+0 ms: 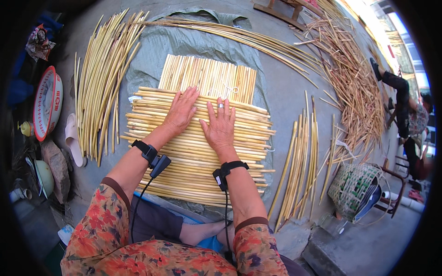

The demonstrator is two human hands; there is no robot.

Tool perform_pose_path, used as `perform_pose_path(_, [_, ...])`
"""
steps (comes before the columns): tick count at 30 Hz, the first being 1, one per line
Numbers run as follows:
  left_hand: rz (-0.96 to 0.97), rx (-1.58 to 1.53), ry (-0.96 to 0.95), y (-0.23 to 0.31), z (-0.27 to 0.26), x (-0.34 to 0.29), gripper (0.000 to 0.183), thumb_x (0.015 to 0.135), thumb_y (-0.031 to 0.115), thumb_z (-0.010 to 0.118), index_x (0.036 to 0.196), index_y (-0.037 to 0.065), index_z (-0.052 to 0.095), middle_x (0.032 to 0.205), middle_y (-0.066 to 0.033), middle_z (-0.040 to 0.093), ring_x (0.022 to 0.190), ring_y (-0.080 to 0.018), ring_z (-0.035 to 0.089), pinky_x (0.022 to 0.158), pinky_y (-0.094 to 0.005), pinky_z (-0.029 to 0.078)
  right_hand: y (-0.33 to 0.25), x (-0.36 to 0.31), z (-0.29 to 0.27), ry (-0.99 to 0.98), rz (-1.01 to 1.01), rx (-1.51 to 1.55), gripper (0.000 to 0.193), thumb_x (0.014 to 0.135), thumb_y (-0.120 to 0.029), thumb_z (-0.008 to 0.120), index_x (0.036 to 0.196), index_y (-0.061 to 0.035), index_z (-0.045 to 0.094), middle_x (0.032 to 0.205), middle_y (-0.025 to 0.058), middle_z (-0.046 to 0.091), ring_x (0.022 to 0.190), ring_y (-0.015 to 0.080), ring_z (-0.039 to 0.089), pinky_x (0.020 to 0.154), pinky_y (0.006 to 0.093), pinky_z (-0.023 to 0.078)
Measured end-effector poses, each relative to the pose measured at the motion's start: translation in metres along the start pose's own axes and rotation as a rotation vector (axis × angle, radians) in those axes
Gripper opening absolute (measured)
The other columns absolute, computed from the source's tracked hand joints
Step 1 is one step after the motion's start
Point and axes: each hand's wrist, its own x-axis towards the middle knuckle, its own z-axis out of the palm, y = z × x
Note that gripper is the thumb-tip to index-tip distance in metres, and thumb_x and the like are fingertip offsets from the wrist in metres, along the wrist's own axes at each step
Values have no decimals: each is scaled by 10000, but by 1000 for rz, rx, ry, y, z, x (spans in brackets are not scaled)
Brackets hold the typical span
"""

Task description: The person weaves long reed-like sticks together by hand to construct a large flat mat, using a white cord to tie and secure each new stick to the existing structure while sitting on the ground.

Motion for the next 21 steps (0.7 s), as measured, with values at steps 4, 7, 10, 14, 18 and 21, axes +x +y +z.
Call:
perform_pose_path(4, [104, 150, 121, -44, -57, -61, 504, 919, 112, 498, 1405, 76, 370, 1494, -124, 324, 1415, -274, 241, 1155, -485, 114, -2, -2, -2, 49, -15, 3, 619, 885, -444, 565, 1405, -138, 424, 1486, 198, 296, 1405, 376, 199, 1136, 524, 126])
perform_pose_path(7, [1, 308, 187, -95, -101, -128, 508, 921, 109, 489, 1413, 83, 365, 1492, -118, 333, 1416, -272, 242, 1156, -480, 115, 0, -3, 3, 71, -23, -2, 609, 891, -438, 563, 1403, -139, 425, 1480, 195, 308, 1405, 371, 200, 1136, 526, 126])
perform_pose_path(10, [-119, 395, 146, -137, -126, -196, 509, 941, 144, 458, 1434, 95, 341, 1507, -112, 306, 1422, -270, 225, 1165, -452, 112, 2, -4, 7, 67, -28, -23, 607, 890, -440, 561, 1404, -146, 426, 1469, 192, 330, 1405, 367, 205, 1134, 530, 126])
perform_pose_path(14, [-198, 516, 2, -168, -125, -249, 515, 953, 186, 447, 1448, 114, 325, 1524, -102, 274, 1428, -267, 205, 1170, -431, 111, 1, -3, 8, 101, -39, -46, 599, 895, -449, 550, 1405, -159, 431, 1456, 188, 352, 1393, 375, 231, 1135, 520, 137])
perform_pose_path(18, [-217, 630, -15, -186, -112, -260, 575, 928, 220, 505, 1464, 161, 308, 1544, -81, 230, 1434, -256, 188, 1166, -465, 100, 1, -3, 9, 102, -38, -68, 593, 898, -451, 546, 1404, -162, 433, 1452, 187, 362, 1393, 372, 235, 1134, 517, 142])
perform_pose_path(21, [-215, 648, 34, -191, -102, -260, 610, 905, 219, 540, 1467, 178, 305, 1553, -68, 206, 1438, -240, 182, 1162, -487, 89, 2, -1, 10, 65, -23, -118, 594, 901, -451, 542, 1408, -165, 427, 1453, 186, 362, 1393, 369, 236, 1135, 513, 140])
